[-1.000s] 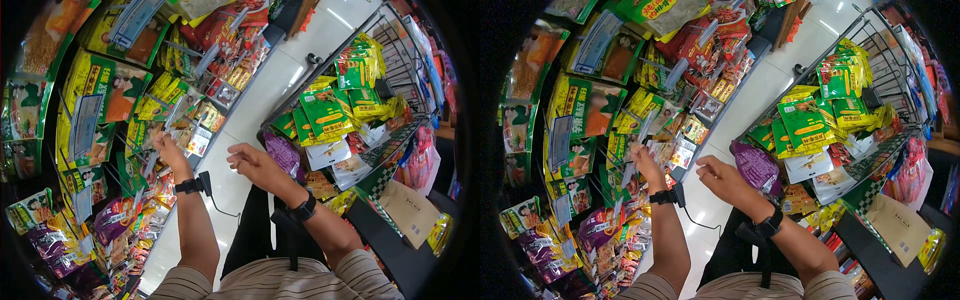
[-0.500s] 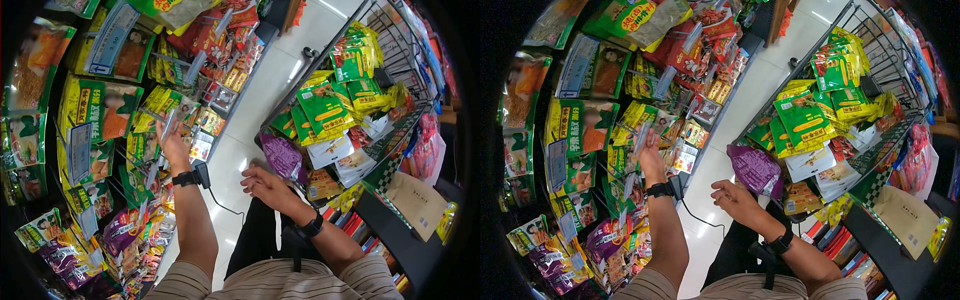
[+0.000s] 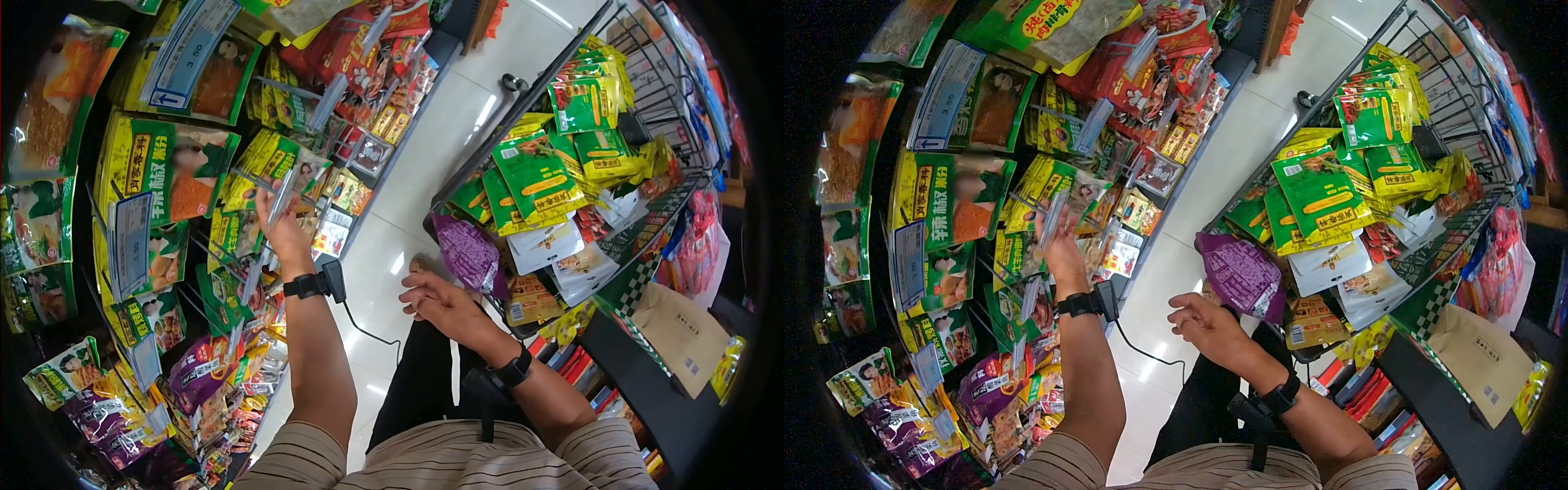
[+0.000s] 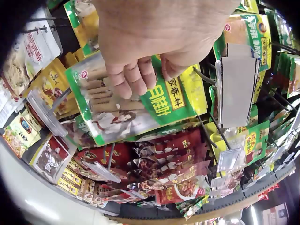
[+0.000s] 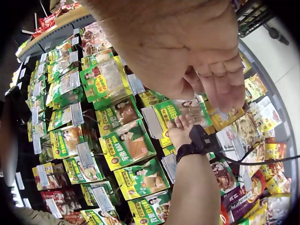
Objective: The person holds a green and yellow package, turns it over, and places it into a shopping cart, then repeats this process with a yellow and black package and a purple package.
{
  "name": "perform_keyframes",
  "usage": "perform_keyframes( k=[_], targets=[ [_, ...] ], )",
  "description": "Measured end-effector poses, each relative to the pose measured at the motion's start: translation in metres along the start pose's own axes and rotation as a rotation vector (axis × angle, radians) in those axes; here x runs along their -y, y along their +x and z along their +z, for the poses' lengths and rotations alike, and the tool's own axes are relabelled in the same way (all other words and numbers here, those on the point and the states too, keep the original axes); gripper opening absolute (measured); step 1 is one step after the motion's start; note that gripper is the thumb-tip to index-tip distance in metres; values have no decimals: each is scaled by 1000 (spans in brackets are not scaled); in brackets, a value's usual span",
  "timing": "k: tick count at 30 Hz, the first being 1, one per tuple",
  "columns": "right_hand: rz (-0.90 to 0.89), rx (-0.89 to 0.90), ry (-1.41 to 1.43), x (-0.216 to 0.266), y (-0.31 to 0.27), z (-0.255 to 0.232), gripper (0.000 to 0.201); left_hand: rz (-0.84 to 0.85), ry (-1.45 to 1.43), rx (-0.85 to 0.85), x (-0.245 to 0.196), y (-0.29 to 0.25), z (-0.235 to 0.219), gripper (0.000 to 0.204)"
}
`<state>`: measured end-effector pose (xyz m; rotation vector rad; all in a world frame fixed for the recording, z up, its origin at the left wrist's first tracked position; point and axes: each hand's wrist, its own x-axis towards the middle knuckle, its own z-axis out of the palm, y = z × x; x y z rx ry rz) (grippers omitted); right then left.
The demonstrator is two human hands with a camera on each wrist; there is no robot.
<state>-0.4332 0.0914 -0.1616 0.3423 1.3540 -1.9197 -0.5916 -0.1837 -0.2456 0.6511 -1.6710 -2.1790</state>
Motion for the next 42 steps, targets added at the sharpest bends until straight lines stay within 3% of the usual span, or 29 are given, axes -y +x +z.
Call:
perform_keyframes(
  k=[8, 11, 16, 25, 34, 42],
  targets=[
    [12, 15, -7, -1, 3, 2, 35, -17, 68, -206, 6, -9, -11, 32],
    [22, 22, -12, -1, 1, 3, 35, 11, 76, -234, 25, -4, -28, 35],
    [38, 24, -1, -2, -1, 1, 34, -34, 58, -280, 16, -7, -28, 48],
    [36, 34, -18, -2, -4, 4, 34, -45, 100, -242, 14, -15, -27, 43],
    [32, 41, -7, -7, -4, 1, 34, 79, 321, 15, -2, -7, 3, 43],
    [44, 26, 14, -12, -5, -1, 32, 147, 380, 62, -4, 6, 12, 48]
  ],
)
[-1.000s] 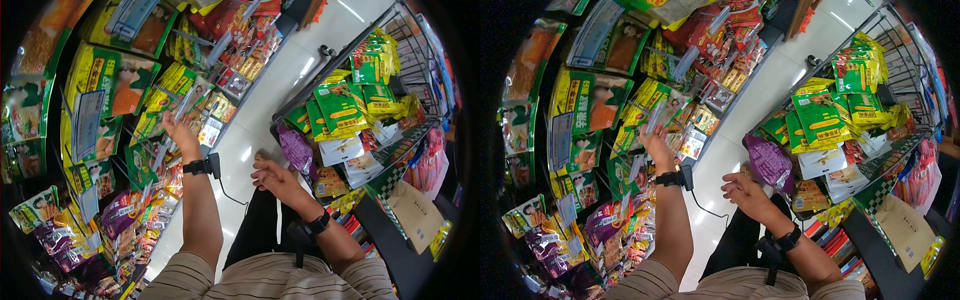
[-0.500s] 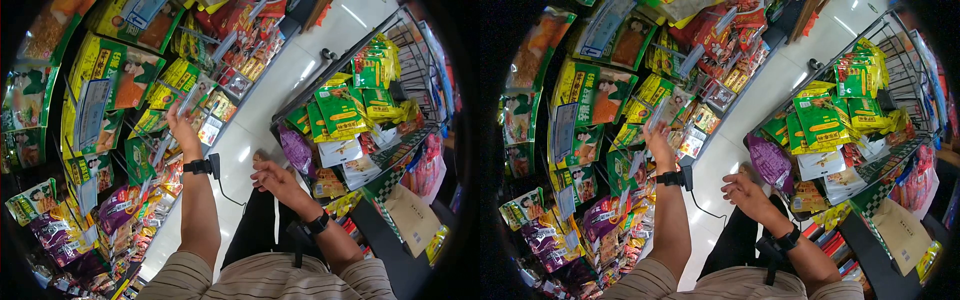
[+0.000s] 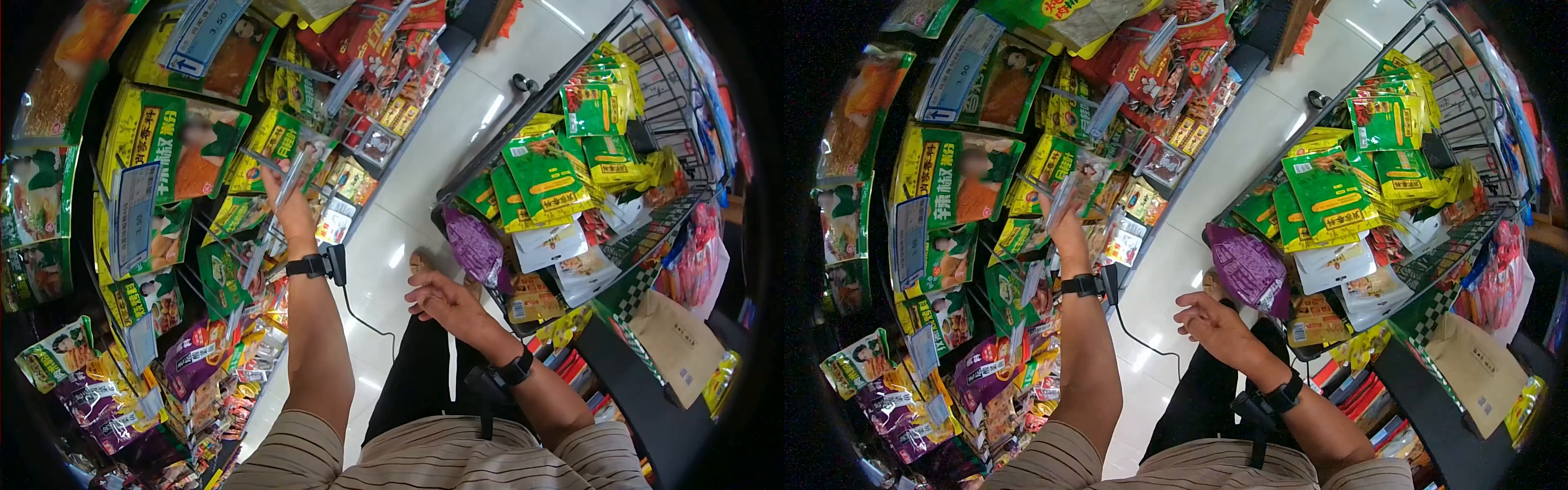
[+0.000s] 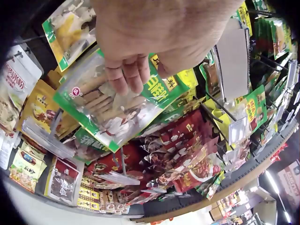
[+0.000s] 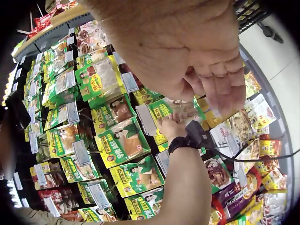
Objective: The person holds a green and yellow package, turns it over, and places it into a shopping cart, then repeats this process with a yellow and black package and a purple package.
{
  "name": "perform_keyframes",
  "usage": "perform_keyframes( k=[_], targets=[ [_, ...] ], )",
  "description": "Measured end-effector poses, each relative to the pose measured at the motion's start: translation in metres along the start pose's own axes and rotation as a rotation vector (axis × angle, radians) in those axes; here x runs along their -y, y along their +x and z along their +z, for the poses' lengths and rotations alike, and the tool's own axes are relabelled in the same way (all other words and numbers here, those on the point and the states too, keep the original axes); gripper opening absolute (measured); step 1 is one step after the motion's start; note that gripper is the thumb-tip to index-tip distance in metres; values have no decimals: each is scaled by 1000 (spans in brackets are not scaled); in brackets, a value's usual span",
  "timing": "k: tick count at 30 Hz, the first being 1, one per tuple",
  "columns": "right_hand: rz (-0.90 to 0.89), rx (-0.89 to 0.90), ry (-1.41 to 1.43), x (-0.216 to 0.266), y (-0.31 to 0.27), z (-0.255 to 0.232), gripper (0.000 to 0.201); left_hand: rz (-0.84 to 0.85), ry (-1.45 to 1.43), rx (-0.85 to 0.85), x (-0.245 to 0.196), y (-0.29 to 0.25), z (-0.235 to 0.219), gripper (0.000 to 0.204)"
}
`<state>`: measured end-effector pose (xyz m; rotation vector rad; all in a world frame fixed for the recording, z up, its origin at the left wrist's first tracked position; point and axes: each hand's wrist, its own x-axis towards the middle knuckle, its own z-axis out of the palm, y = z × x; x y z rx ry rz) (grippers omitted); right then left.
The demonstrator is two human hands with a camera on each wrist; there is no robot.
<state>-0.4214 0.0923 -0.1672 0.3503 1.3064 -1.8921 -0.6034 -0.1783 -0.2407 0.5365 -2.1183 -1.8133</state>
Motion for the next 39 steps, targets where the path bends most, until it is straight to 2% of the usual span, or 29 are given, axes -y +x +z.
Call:
perform_keyframes(
  k=[10, 13, 16, 19, 20, 25, 26, 29, 33, 39],
  targets=[
    [11, -2, -15, 13, -2, 5, 32, 23, -44, 14, 0, 4, -3, 51],
    [11, 9, -26, 15, -3, 8, 34, -90, 0, -18, -9, -11, 3, 52],
    [13, 24, -28, 15, -2, 10, 35, -205, 36, 112, 21, -22, -10, 53],
    [-6, 38, -31, 12, -3, 11, 35, -202, -62, 93, 13, -67, 5, 50],
    [-18, 41, -36, 12, -5, 11, 35, -188, 20, 144, 16, -78, 4, 49],
    [-54, 53, -10, 21, -18, 9, 36, -402, 71, 308, 13, -139, -1, 47],
    [-69, 58, -18, 22, -21, 8, 35, -420, 74, 339, 14, -149, -2, 40],
    [-77, 85, -8, 23, -31, 0, 34, -485, 100, 439, -8, -178, -3, 42],
    [-81, 99, -37, 28, -52, -16, 34, -492, 95, 483, -23, -210, -1, 38],
    [-56, 96, -60, 23, -94, -62, 28, -531, 195, 528, -72, -259, 24, 33]
  ],
)
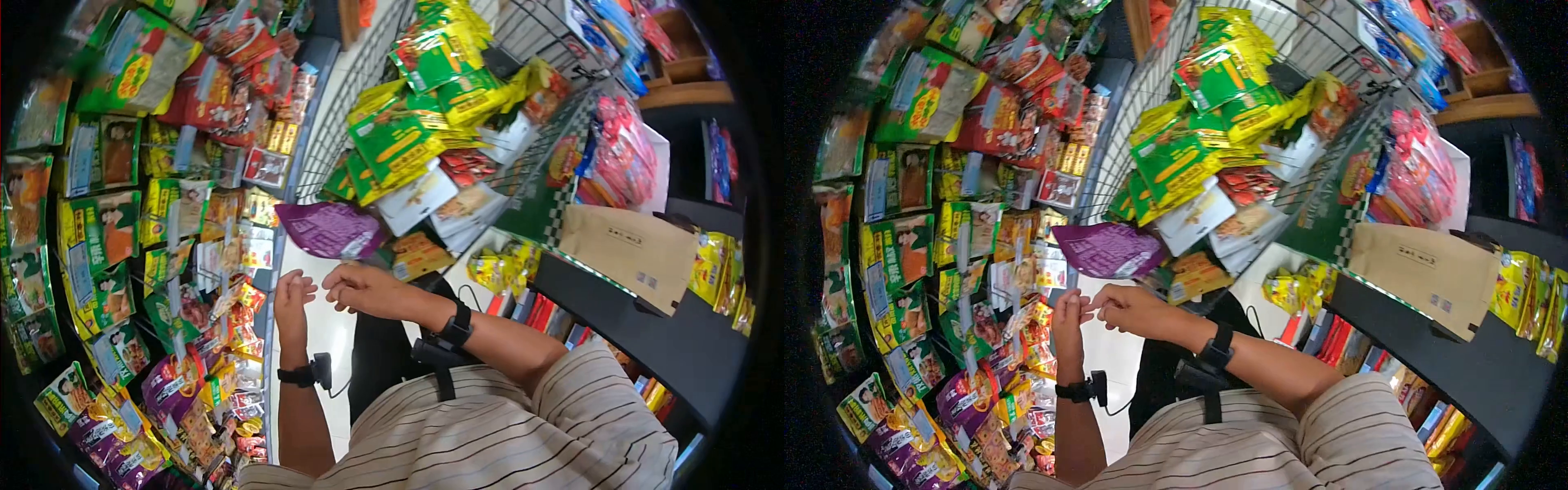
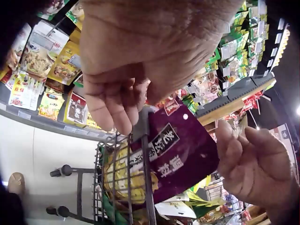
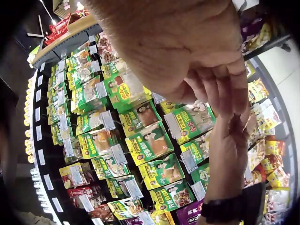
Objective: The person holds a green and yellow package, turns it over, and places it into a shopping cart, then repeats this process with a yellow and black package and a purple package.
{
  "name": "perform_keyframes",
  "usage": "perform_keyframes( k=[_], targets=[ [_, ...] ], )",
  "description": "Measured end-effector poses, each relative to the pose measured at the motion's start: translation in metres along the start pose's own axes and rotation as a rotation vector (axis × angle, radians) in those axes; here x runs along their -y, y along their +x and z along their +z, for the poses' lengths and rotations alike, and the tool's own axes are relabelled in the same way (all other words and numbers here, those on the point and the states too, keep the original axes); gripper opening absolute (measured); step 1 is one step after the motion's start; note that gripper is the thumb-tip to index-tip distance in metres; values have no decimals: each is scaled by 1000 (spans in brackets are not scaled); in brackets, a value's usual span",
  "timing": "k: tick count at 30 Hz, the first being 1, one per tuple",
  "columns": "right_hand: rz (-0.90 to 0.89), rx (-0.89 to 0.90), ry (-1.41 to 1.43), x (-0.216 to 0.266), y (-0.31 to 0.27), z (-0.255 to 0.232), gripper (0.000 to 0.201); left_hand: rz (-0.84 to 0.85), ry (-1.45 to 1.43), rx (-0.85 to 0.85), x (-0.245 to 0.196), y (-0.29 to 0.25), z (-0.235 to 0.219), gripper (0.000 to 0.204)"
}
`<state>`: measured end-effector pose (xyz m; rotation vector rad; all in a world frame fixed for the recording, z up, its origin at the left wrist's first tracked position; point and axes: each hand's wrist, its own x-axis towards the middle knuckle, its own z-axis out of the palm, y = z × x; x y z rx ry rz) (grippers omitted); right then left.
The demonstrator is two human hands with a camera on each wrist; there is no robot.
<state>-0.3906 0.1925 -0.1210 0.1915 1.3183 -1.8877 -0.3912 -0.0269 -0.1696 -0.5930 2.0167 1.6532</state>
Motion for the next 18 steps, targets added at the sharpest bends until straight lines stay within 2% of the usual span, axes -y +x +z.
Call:
perform_keyframes(
  k=[6, 7, 11, 15, 18],
  targets=[
    [-8, -23, 21, -5, -39, -44, 24, -5, -26, -33, -2, -35, 43, 26],
    [-69, -81, 52, -9, -42, -49, 22, -3, -22, -30, -6, -41, 50, 25],
    [-71, -136, 56, -11, -62, -75, 20, 3, -61, 0, -4, -54, 69, 24],
    [-32, -114, 99, -7, -79, -101, 23, 10, 9, 24, -11, -62, 82, 23],
    [-85, -106, 101, -11, -88, -117, 22, 22, 25, 60, -6, -65, 92, 20]
  ],
)
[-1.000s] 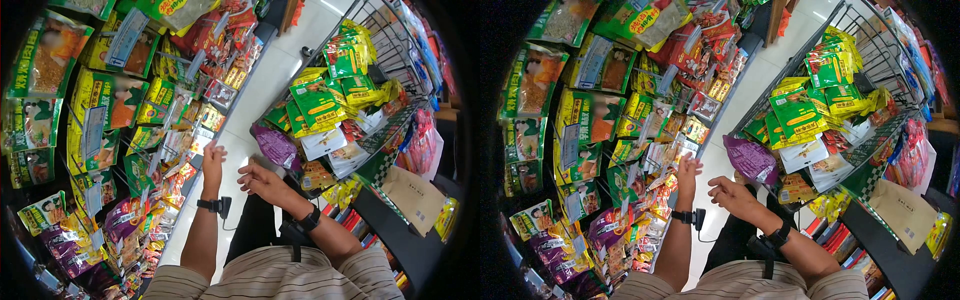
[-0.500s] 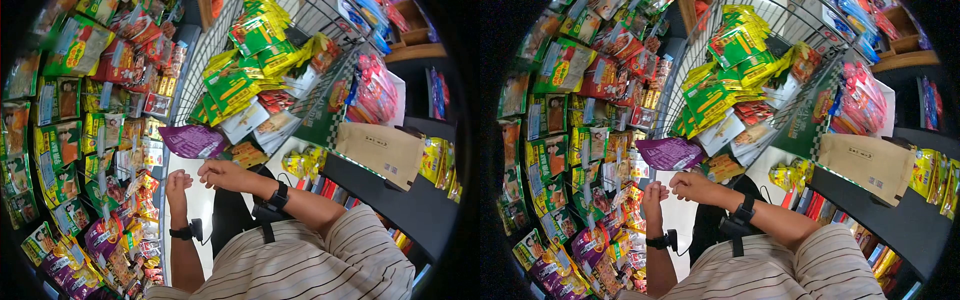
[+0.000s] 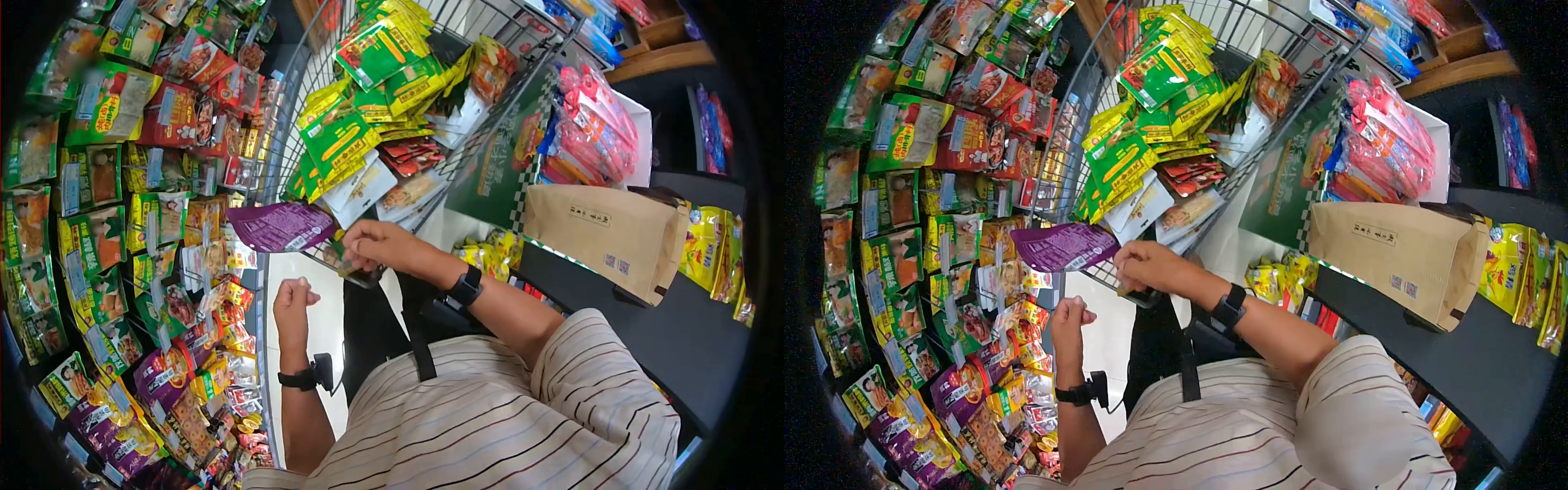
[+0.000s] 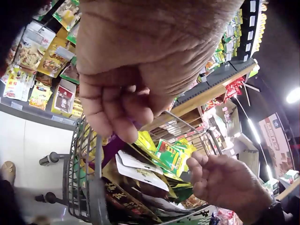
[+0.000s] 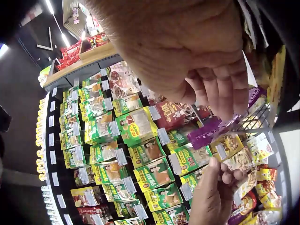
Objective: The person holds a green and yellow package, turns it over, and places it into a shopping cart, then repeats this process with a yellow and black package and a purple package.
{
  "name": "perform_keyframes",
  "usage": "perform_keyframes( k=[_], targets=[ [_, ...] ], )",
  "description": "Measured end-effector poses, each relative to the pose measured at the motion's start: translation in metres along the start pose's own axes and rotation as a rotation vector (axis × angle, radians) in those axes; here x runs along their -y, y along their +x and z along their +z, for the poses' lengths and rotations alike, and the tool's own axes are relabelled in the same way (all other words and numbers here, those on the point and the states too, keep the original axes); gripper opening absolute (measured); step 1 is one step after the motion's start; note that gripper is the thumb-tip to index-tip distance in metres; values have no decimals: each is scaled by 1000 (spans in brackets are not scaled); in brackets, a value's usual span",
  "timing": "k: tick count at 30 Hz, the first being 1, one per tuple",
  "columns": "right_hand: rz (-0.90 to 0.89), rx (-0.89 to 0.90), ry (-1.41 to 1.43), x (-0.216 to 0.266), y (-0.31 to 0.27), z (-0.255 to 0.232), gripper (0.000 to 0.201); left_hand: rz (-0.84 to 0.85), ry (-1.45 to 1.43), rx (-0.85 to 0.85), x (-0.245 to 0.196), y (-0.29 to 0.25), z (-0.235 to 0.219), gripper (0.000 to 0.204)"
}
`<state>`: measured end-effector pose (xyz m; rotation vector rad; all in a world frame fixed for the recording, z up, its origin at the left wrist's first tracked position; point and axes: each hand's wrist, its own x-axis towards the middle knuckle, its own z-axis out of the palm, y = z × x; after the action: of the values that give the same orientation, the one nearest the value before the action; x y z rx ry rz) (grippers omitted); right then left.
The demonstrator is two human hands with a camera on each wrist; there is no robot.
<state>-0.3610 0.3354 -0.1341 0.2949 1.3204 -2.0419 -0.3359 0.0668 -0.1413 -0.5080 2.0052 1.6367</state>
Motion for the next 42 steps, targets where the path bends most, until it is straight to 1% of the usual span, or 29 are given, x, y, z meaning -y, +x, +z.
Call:
perform_keyframes(
  k=[2, 4, 9, 12, 15, 18, 21, 24, 25, 28, 31, 34, 39, 42],
  targets=[
    [-1, -13, 19, -1, -5, -10, 23, 24, -47, 7, 2, -3, 9, 19],
    [4, -35, 9, -2, -6, -17, 24, -32, -26, 15, -4, -9, 14, 23],
    [1, -125, -11, 13, -9, -42, 28, -86, 10, 11, -5, -19, 19, 27],
    [-67, -198, -123, 28, -4, -70, 29, -99, 21, -13, -2, -24, 22, 26],
    [-209, -289, -199, 51, 5, -96, 28, -95, 10, -30, 0, -28, 24, 26],
    [-196, -386, -232, 74, 15, -124, 32, -89, 9, -54, -2, -31, 26, 26],
    [-168, -473, -365, 84, 32, -144, 38, -94, -5, -71, 1, -34, 24, 26],
    [-137, -432, -421, 89, 41, -150, 41, -105, -20, -98, 1, -39, 22, 26],
    [-135, -441, -366, 87, 46, -147, 42, -109, -22, -104, 2, -41, 21, 26],
    [-113, -369, -444, 92, 58, -144, 42, -114, -28, -123, 4, -43, 21, 25],
    [-1, -332, -494, 98, 67, -141, 43, -112, -39, -135, 5, -44, 23, 25],
    [109, -352, -537, 93, 84, -143, 46, -109, -61, -140, 8, -44, 24, 25],
    [157, -309, -432, 89, 88, -135, 44, -130, -62, -153, 9, -50, 24, 26],
    [150, -291, -395, 84, 94, -136, 44, -150, -59, -158, 12, -54, 23, 26]
  ],
)
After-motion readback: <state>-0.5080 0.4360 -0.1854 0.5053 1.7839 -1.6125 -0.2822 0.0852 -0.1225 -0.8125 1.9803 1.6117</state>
